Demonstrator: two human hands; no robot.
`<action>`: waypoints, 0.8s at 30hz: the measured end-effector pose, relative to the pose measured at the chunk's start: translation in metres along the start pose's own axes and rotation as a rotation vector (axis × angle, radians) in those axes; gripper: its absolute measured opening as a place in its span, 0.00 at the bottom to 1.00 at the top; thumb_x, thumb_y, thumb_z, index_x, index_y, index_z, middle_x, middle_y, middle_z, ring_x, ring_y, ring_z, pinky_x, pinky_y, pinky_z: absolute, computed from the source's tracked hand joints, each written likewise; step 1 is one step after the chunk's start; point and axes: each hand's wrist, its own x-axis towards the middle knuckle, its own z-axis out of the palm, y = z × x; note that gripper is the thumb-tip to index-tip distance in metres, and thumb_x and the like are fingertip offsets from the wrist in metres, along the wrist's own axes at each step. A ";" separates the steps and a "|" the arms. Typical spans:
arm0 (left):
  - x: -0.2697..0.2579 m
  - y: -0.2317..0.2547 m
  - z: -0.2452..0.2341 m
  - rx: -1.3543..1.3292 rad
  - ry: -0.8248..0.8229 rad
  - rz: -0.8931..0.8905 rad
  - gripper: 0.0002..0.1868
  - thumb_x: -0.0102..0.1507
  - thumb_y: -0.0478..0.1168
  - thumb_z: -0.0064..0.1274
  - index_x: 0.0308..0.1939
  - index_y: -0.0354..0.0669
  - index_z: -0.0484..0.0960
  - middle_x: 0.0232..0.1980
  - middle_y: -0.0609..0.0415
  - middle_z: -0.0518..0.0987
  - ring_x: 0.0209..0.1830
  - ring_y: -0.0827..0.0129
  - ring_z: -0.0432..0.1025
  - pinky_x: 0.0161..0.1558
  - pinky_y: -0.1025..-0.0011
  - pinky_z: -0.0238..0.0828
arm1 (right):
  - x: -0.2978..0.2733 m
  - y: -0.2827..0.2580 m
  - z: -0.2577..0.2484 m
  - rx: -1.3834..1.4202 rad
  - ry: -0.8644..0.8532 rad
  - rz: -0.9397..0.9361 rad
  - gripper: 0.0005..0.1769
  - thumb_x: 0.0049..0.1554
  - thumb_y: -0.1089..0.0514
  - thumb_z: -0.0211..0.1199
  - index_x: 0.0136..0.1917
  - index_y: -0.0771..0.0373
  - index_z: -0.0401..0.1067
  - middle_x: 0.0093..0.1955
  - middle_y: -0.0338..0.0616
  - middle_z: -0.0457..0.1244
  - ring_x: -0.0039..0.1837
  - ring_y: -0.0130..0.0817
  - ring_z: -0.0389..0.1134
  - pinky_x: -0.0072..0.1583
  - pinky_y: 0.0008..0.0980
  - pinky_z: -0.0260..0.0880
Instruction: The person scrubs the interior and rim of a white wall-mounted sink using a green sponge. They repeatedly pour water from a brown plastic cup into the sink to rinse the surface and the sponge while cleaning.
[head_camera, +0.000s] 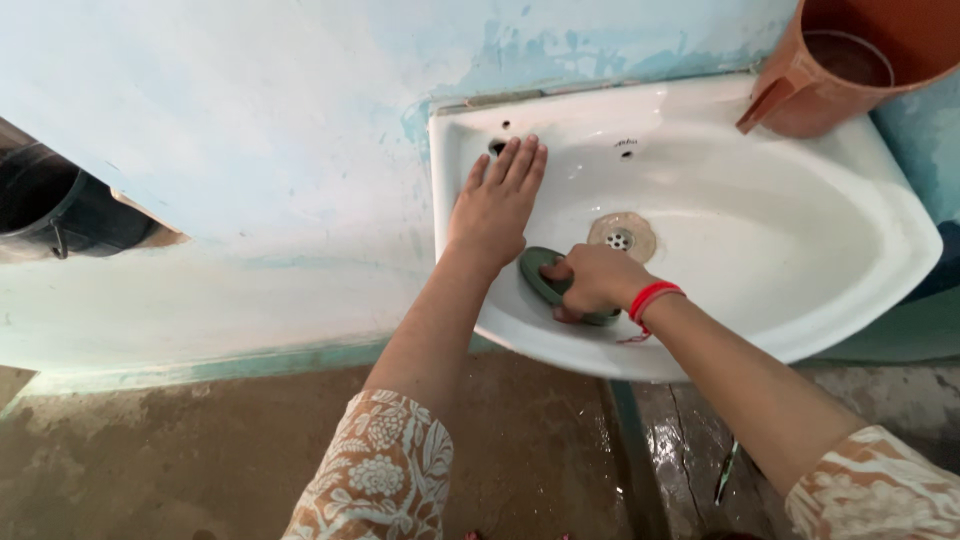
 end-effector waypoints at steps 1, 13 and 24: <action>0.002 -0.001 -0.002 -0.002 -0.003 0.004 0.50 0.57 0.30 0.53 0.80 0.47 0.45 0.84 0.56 0.46 0.83 0.65 0.43 0.77 0.57 0.44 | 0.002 -0.001 0.000 0.020 0.078 0.067 0.34 0.42 0.50 0.75 0.63 0.44 0.74 0.54 0.53 0.70 0.56 0.49 0.73 0.58 0.45 0.73; 0.014 -0.008 0.005 -0.118 -0.030 0.033 0.50 0.55 0.26 0.45 0.81 0.48 0.46 0.84 0.58 0.46 0.83 0.67 0.41 0.79 0.58 0.39 | -0.006 0.017 0.003 0.511 -0.112 -0.251 0.45 0.36 0.62 0.73 0.68 0.43 0.74 0.58 0.49 0.73 0.60 0.47 0.71 0.61 0.37 0.69; -0.023 -0.001 -0.002 -0.036 -0.042 0.034 0.43 0.58 0.31 0.49 0.78 0.46 0.54 0.84 0.60 0.47 0.83 0.67 0.42 0.76 0.51 0.39 | -0.018 0.019 -0.022 0.610 -0.425 -0.293 0.51 0.35 0.71 0.69 0.73 0.45 0.70 0.66 0.42 0.71 0.69 0.32 0.69 0.67 0.28 0.65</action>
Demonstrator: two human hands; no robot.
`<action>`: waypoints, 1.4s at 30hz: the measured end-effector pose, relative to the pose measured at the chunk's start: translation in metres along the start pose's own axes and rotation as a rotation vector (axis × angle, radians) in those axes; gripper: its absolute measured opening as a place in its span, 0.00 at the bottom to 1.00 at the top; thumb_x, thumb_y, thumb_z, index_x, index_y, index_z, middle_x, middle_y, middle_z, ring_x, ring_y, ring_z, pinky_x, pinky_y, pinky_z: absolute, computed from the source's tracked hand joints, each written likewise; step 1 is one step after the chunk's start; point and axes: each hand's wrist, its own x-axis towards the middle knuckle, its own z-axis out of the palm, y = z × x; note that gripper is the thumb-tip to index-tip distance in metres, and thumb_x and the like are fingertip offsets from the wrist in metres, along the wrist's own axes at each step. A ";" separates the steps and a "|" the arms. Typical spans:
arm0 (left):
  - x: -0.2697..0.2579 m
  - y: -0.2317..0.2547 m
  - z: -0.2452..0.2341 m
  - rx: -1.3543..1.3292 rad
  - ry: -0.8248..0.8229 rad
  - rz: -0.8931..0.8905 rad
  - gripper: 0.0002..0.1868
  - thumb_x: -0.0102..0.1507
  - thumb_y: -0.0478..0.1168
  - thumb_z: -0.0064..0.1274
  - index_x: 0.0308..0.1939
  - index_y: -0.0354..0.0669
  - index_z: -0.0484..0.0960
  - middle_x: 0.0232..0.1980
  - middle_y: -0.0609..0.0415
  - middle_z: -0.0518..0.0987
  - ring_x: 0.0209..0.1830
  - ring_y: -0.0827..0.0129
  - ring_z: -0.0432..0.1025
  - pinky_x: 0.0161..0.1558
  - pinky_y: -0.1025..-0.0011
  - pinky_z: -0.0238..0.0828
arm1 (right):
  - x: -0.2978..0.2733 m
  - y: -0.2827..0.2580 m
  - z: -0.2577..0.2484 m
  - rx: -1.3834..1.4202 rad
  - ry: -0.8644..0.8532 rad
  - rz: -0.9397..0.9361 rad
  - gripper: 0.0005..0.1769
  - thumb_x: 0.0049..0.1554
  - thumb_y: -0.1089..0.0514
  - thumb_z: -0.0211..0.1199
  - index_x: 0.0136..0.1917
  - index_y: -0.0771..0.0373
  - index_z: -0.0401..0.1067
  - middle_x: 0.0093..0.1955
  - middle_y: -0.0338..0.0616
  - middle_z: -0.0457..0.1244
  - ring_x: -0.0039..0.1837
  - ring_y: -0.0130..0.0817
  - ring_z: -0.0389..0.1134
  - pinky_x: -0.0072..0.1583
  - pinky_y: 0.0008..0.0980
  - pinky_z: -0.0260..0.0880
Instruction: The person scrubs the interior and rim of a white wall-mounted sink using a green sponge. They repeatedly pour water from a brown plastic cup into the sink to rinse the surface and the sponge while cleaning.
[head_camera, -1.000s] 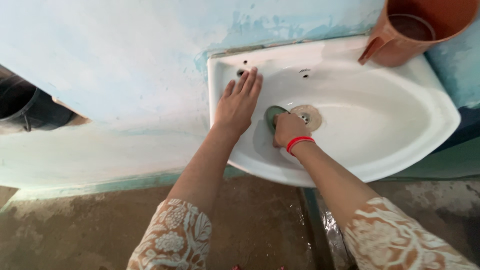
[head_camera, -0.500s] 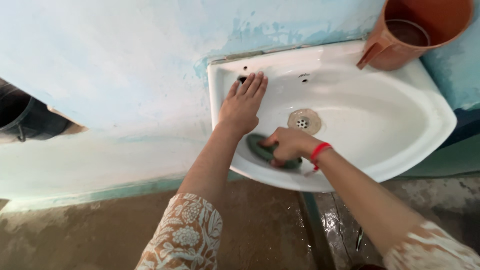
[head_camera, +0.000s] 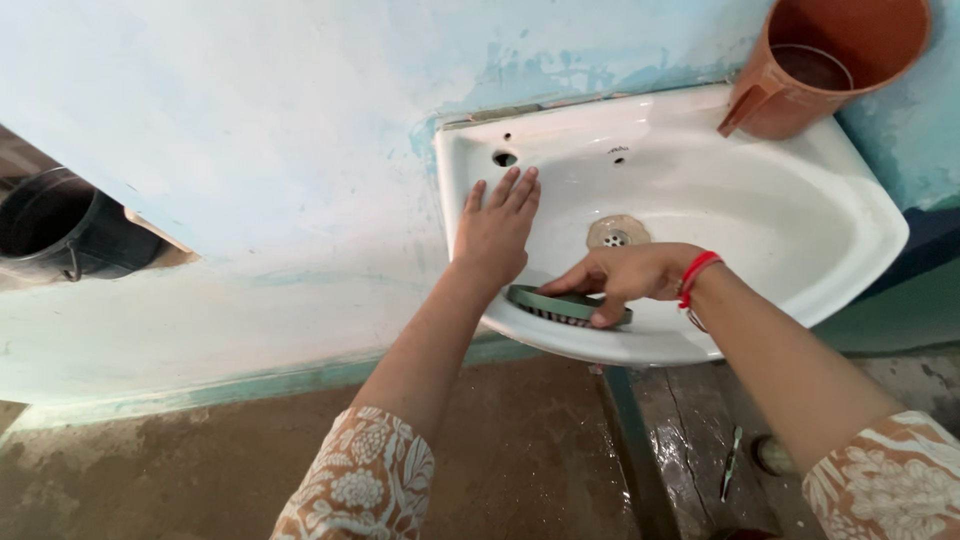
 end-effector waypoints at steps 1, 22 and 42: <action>-0.003 -0.001 -0.002 -0.011 0.015 -0.025 0.43 0.57 0.31 0.49 0.77 0.48 0.55 0.83 0.60 0.49 0.82 0.67 0.43 0.76 0.49 0.39 | -0.001 -0.004 0.001 0.018 0.005 0.008 0.52 0.35 0.71 0.69 0.73 0.46 0.70 0.68 0.40 0.70 0.71 0.30 0.67 0.69 0.27 0.63; -0.012 -0.029 -0.011 -0.433 0.141 -0.177 0.41 0.53 0.31 0.53 0.72 0.53 0.67 0.78 0.64 0.61 0.79 0.71 0.53 0.73 0.35 0.45 | -0.004 -0.022 0.003 0.157 -0.017 0.117 0.51 0.36 0.74 0.66 0.74 0.51 0.69 0.70 0.41 0.68 0.70 0.31 0.67 0.67 0.29 0.66; -0.009 -0.027 -0.005 -0.367 0.159 -0.176 0.37 0.56 0.30 0.52 0.70 0.53 0.69 0.77 0.64 0.63 0.78 0.71 0.54 0.71 0.32 0.46 | -0.002 -0.032 0.041 0.189 0.296 0.278 0.48 0.41 0.77 0.62 0.75 0.56 0.67 0.65 0.45 0.70 0.68 0.31 0.67 0.68 0.27 0.63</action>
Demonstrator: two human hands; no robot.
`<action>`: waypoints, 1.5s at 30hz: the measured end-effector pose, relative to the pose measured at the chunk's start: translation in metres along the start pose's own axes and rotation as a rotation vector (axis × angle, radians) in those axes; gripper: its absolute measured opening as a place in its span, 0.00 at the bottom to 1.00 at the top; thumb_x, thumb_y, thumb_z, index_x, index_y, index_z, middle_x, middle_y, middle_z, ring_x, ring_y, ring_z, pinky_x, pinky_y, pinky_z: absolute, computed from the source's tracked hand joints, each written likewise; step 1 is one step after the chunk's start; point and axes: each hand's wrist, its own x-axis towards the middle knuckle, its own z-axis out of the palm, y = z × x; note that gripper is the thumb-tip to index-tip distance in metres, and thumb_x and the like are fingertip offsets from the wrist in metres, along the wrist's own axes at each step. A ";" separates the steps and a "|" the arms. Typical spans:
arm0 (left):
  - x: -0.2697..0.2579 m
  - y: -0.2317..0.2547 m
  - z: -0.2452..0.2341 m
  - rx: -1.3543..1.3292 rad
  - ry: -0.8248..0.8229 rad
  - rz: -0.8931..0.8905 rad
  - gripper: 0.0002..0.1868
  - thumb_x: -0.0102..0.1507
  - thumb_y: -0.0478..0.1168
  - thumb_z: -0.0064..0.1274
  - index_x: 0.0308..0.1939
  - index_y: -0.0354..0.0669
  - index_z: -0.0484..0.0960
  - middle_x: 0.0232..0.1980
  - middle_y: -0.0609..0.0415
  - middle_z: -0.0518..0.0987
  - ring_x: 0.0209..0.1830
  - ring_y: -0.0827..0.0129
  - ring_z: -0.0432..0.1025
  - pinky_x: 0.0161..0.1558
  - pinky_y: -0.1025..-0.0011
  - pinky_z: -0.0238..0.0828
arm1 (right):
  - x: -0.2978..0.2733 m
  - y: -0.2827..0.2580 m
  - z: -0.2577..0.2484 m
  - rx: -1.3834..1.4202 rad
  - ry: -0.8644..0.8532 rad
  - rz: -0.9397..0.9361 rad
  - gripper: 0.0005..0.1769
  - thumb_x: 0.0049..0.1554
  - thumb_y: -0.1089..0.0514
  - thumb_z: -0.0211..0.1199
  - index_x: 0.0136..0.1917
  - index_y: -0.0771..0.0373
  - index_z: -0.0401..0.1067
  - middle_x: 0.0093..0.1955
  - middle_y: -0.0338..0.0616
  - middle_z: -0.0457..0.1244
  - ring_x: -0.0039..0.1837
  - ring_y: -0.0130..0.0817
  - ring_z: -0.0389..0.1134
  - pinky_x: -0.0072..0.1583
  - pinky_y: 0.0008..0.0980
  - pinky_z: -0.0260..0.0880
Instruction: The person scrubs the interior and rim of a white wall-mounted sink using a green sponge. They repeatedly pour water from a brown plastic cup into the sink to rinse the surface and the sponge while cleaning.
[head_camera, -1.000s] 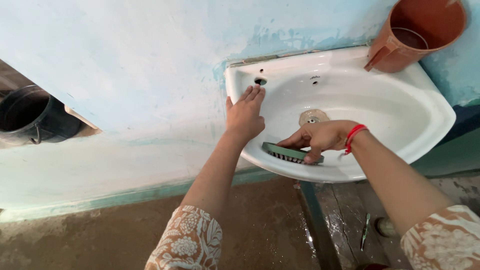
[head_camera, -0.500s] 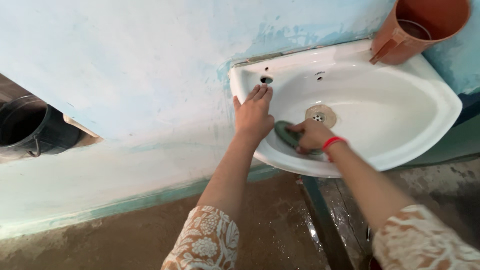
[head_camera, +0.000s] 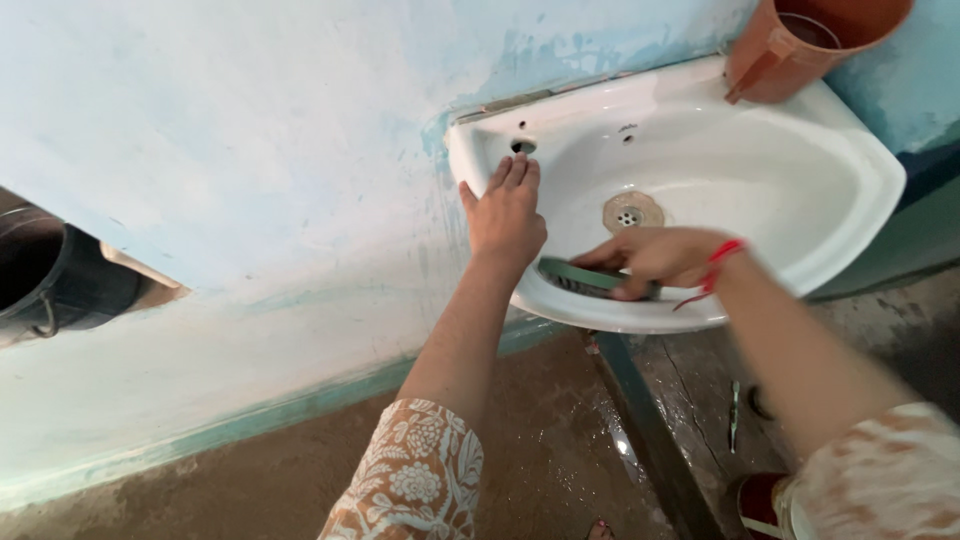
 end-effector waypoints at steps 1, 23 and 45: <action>0.001 -0.001 0.001 -0.004 0.005 0.008 0.35 0.57 0.32 0.53 0.70 0.52 0.69 0.77 0.63 0.63 0.78 0.71 0.54 0.71 0.32 0.46 | -0.008 0.001 -0.012 0.160 -0.174 -0.075 0.50 0.37 0.79 0.61 0.74 0.60 0.67 0.66 0.39 0.69 0.70 0.24 0.65 0.69 0.23 0.61; 0.049 -0.012 0.017 0.192 -0.100 0.233 0.32 0.71 0.49 0.35 0.79 0.47 0.54 0.82 0.57 0.54 0.82 0.66 0.48 0.76 0.46 0.39 | 0.119 0.001 0.041 0.369 0.479 -0.076 0.43 0.64 0.27 0.30 0.82 0.52 0.44 0.83 0.55 0.39 0.78 0.59 0.38 0.76 0.54 0.44; 0.124 0.012 0.056 0.177 -0.110 0.618 0.36 0.65 0.31 0.37 0.79 0.51 0.55 0.83 0.63 0.51 0.82 0.75 0.43 0.79 0.68 0.38 | 0.147 0.017 -0.032 -0.325 0.646 0.553 0.52 0.60 0.26 0.37 0.85 0.55 0.27 0.86 0.61 0.22 0.83 0.68 0.31 0.79 0.55 0.34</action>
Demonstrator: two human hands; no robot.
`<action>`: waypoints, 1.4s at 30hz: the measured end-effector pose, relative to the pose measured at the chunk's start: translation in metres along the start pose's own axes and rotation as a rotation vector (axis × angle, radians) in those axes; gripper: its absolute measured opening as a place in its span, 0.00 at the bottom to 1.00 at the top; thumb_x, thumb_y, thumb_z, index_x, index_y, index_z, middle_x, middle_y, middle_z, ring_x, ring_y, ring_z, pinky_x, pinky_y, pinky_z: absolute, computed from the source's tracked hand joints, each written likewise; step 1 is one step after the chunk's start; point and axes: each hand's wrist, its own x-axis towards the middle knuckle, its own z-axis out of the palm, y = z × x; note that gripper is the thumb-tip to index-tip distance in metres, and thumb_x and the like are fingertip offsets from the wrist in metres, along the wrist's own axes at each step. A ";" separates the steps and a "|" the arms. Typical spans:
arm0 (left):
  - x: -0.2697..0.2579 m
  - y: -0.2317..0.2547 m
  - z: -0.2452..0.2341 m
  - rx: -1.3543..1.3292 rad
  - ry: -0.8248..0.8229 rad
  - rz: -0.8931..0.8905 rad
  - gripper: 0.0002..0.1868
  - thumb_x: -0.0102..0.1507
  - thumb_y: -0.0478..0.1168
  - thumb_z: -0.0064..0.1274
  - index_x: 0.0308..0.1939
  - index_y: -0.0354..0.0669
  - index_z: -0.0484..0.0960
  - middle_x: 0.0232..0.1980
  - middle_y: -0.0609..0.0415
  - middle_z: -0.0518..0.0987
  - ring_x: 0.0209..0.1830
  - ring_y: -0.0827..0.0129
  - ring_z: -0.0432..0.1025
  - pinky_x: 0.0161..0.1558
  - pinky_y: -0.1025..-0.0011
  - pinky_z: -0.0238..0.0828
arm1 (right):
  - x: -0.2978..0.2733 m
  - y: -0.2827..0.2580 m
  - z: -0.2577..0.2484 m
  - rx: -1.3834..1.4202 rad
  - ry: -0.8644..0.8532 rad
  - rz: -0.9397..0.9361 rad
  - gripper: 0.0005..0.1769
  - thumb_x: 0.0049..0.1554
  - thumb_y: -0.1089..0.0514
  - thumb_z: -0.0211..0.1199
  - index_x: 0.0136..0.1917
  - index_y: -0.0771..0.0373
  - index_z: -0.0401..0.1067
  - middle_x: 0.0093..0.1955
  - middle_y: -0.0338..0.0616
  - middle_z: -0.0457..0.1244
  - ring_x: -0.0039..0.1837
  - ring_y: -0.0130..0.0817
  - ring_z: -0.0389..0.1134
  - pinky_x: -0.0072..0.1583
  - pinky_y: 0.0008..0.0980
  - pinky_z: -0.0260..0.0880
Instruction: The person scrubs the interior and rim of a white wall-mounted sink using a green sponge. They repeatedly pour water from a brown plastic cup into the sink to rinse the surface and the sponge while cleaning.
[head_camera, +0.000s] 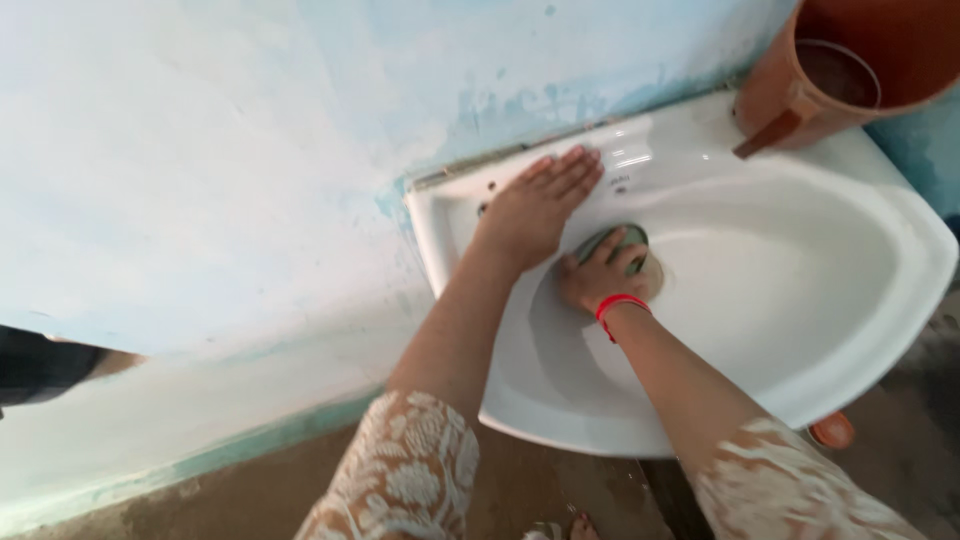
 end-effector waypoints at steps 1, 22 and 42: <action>0.006 -0.006 -0.004 0.027 0.007 0.002 0.38 0.64 0.30 0.37 0.79 0.51 0.55 0.83 0.64 0.51 0.82 0.76 0.43 0.79 0.68 0.39 | 0.005 -0.004 -0.005 -0.048 -0.070 -0.060 0.53 0.60 0.26 0.37 0.85 0.56 0.26 0.86 0.61 0.22 0.83 0.68 0.31 0.79 0.55 0.34; 0.001 0.000 0.003 0.017 0.022 0.003 0.37 0.64 0.30 0.36 0.79 0.53 0.55 0.83 0.65 0.52 0.82 0.77 0.44 0.79 0.68 0.38 | -0.037 0.021 0.014 -0.322 -0.169 -0.344 0.55 0.61 0.25 0.41 0.85 0.55 0.23 0.86 0.63 0.24 0.84 0.70 0.34 0.77 0.65 0.40; -0.003 0.002 -0.007 0.056 0.007 -0.019 0.38 0.63 0.30 0.37 0.80 0.53 0.55 0.83 0.66 0.53 0.82 0.77 0.44 0.79 0.69 0.40 | -0.016 0.079 -0.045 -0.629 -0.021 -0.623 0.48 0.59 0.43 0.58 0.84 0.33 0.34 0.85 0.49 0.34 0.82 0.60 0.42 0.76 0.62 0.47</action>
